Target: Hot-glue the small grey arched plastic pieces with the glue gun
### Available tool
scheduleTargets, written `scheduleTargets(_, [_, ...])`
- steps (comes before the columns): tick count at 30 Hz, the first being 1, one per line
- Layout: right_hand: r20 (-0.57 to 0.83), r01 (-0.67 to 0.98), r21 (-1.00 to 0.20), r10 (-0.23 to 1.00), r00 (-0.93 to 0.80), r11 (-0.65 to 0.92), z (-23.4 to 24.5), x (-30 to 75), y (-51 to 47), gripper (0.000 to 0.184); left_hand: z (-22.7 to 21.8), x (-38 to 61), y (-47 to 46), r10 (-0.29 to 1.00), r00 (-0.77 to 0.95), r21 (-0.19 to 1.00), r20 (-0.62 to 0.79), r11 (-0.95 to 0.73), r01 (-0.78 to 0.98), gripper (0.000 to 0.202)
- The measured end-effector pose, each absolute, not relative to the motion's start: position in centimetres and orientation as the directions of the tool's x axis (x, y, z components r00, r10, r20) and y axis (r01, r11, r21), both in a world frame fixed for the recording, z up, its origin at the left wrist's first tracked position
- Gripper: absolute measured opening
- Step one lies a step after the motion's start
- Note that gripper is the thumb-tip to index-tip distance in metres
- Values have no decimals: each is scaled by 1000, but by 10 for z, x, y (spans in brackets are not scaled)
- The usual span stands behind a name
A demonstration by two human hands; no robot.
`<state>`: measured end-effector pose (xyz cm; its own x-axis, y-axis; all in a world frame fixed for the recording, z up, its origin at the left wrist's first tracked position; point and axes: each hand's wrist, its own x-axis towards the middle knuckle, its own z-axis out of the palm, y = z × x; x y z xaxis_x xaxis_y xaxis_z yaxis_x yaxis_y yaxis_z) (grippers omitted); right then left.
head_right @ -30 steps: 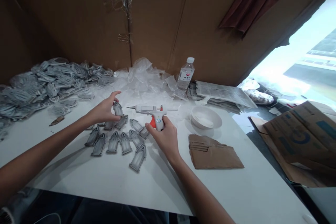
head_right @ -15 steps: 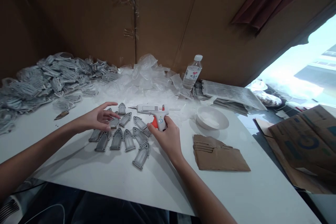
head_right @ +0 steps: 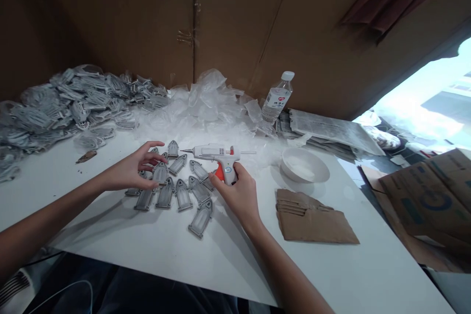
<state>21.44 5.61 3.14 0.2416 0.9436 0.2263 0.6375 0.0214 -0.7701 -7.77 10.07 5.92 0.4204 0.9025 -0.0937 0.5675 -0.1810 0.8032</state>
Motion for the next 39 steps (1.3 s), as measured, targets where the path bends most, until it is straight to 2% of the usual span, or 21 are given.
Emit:
scheduleTargets(6, [198, 635, -772, 955, 222, 12, 33, 211, 54, 45, 53, -75, 96, 913, 409, 816, -18, -223, 533, 89])
scheduleTargets(9, [202, 654, -757, 957, 208, 18, 33, 208, 52, 44, 46, -74, 95, 900, 420, 800, 112, -333, 499, 89])
scheduleTargets(13, [226, 693, -720, 958, 178, 41, 31, 205, 50, 39, 29, -77, 97, 768, 456, 618, 450, -637, 461, 87])
scheduleTargets(15, [230, 708, -705, 960, 162, 49, 28, 204, 49, 33, 21, -80, 99, 692, 471, 523, 547, -722, 453, 84])
scheduleTargets(19, [220, 711, -700, 967, 129, 65, 25, 205, 49, 24, 14, -82, 97, 674, 480, 493, 562, -738, 460, 86])
scheduleTargets(26, [233, 702, -703, 969, 83, 109, 23, 205, 47, 46, 14, -78, 90, 648, 470, 449, 599, -758, 473, 88])
scheduleTargets(39, [305, 773, -612, 952, 35, 168, 17, 205, 45, 49, 16, -77, 86, 632, 433, 398, 643, -759, 515, 86])
